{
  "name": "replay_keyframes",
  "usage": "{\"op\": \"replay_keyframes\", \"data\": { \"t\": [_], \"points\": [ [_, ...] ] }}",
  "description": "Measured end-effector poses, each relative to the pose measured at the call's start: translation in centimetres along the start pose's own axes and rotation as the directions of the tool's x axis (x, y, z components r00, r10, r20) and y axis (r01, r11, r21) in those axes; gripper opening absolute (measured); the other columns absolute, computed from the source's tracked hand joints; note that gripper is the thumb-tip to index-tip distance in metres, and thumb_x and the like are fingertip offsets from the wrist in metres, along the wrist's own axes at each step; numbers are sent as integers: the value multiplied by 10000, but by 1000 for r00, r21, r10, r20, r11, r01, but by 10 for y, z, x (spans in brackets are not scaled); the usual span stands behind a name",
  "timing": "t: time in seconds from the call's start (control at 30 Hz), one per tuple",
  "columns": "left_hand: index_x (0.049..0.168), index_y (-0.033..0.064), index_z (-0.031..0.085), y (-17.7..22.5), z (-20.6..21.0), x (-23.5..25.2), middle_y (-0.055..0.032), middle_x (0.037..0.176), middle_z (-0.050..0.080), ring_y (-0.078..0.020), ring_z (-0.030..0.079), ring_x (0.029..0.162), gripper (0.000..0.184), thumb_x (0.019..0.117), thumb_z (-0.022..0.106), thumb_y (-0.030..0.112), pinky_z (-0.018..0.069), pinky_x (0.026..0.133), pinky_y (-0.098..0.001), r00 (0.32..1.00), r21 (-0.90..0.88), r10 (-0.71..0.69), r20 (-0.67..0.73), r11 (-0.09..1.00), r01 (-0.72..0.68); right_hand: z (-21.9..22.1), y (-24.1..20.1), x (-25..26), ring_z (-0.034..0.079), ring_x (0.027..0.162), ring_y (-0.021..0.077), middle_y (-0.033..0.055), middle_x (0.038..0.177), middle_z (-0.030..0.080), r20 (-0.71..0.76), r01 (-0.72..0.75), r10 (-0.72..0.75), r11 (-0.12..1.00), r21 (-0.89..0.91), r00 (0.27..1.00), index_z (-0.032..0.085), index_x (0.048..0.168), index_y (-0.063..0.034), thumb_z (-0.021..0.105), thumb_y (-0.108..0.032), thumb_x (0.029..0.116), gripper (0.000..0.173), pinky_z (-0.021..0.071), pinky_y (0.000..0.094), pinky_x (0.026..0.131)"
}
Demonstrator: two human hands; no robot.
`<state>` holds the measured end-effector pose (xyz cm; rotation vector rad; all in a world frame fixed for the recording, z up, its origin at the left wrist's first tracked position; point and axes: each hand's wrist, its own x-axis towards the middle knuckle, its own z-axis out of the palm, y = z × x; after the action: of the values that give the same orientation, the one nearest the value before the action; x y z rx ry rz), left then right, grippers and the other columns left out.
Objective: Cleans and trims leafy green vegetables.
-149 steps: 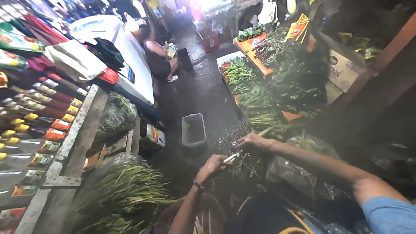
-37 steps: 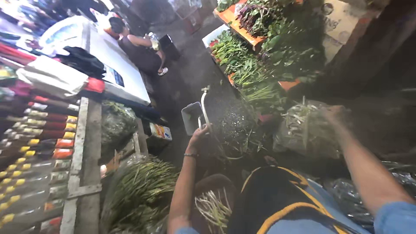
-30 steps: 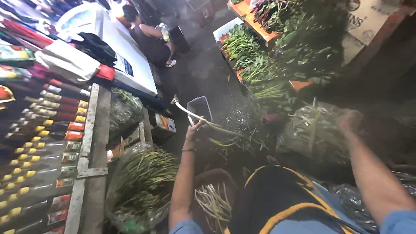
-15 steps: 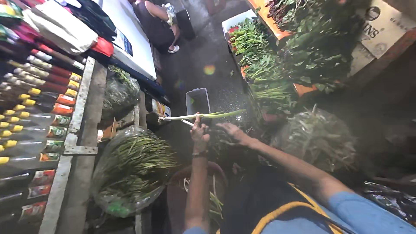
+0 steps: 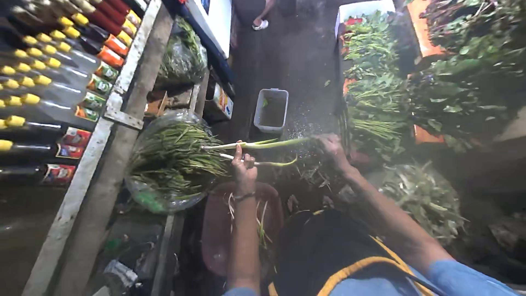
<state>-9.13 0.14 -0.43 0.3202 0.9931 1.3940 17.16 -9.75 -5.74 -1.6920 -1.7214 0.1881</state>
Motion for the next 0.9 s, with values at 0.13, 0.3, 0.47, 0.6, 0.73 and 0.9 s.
{"op": "replay_keyframes", "data": {
  "t": [0.13,0.3,0.47,0.6,0.73,0.9],
  "points": [
    [1061,106,684,12,-33,23,110,494,381,17,323,368,234,1078,458,163,303,375,-133,996,16,82,-26,997,-82,-9,18,6,695,906,203,209,1087,714,469,-308,94,861,405,878,670,1199,81,589,-51,998,254,568,357,868],
    [1011,97,675,17,-44,29,107,474,335,10,283,351,256,1087,444,176,270,362,-137,992,111,56,-117,993,-43,-33,20,3,551,699,-15,-12,909,666,747,-614,121,661,431,654,671,1214,6,529,-163,1041,280,485,190,670],
    [991,83,653,12,-33,32,84,562,477,10,301,362,280,1098,408,167,264,356,-134,995,124,42,-85,992,-31,-52,13,8,562,714,36,52,882,683,797,-603,177,750,271,578,699,1124,40,538,-134,1039,252,485,242,697],
    [1044,67,636,0,-19,31,24,759,660,11,343,385,314,1116,345,160,284,357,-129,1000,105,27,6,994,-27,-56,17,-1,668,878,256,206,950,717,568,-496,319,848,187,759,736,1065,58,564,-111,998,251,515,450,869],
    [998,69,643,-17,-1,23,101,510,435,23,307,351,373,1122,313,191,263,353,-119,999,70,11,48,997,-14,-56,28,-17,688,860,277,201,924,726,233,-500,448,823,269,863,749,985,56,630,-49,949,163,539,475,850],
    [1022,130,638,-16,4,26,101,610,543,33,347,376,380,1128,290,239,281,354,-115,996,36,68,53,997,-70,-83,71,-36,651,835,252,183,991,693,12,-656,728,610,444,685,701,1093,29,559,-124,1034,217,545,481,790]
  ]
}}
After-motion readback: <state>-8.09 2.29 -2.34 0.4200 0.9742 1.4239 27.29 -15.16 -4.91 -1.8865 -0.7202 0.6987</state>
